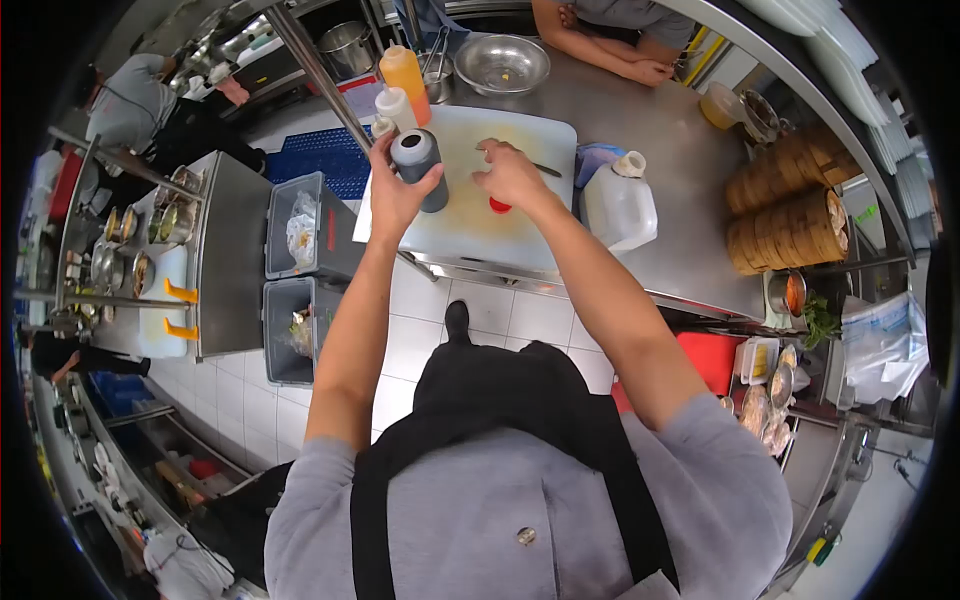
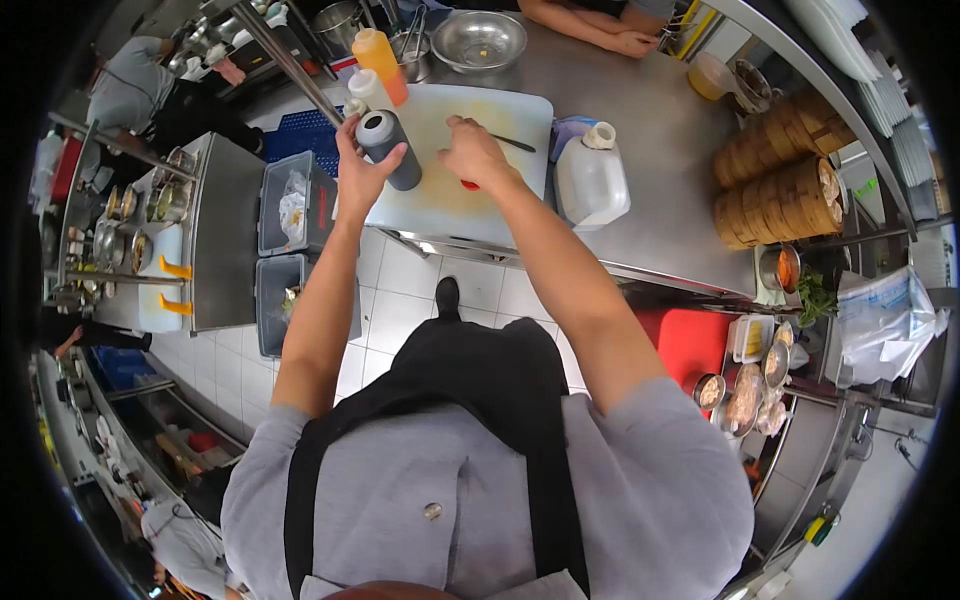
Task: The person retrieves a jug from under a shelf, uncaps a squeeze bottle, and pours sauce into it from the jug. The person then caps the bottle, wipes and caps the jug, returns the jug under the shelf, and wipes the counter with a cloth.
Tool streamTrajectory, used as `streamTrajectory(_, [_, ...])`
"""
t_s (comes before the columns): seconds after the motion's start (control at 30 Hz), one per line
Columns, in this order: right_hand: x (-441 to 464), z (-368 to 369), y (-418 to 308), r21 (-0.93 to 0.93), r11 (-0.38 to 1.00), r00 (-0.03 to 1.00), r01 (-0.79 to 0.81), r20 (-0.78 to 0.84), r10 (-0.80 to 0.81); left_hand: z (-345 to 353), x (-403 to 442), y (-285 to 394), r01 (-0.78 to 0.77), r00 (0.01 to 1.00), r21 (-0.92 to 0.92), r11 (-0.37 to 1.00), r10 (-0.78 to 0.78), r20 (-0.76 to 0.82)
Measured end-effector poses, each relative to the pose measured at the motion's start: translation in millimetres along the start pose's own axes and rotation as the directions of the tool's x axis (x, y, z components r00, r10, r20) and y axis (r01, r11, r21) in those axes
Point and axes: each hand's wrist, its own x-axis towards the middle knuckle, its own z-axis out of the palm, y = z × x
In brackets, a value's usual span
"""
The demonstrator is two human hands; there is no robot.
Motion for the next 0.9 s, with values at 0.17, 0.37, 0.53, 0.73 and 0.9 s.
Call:
streamTrajectory(0.17, [47.4,56.1,-1.0,-0.34,0.94,0.988,-0.029,0.132,0.078,-6.7,11.6,3.3,0.079,0.989,-0.059,0.995,-0.071,0.128])
streamTrajectory(0.37, [66.2,79.1,28.1,-0.395,0.906,0.98,-0.149,0.064,0.189,-10.1,18.2,0.8,0.114,0.976,-0.109,0.988,-0.091,0.199])
streamTrajectory(0.53, [36.4,-22.0,-38.0,0.303,0.947,0.993,0.109,-0.079,-0.089,-11.0,19.6,-6.5,0.114,0.97,-0.086,0.99,-0.092,0.227])
streamTrajectory(0.73, [22.7,-69.0,-128.0,-0.211,0.883,0.899,0.42,0.234,-0.371,-9.2,19.7,-11.0,0.139,0.966,-0.165,0.976,-0.097,0.241])
streamTrajectory(0.9, [36.1,-53.8,-143.6,-0.359,0.771,0.836,0.526,0.385,-0.391,-9.4,19.0,-10.8,0.175,0.96,-0.16,0.971,-0.133,0.245])
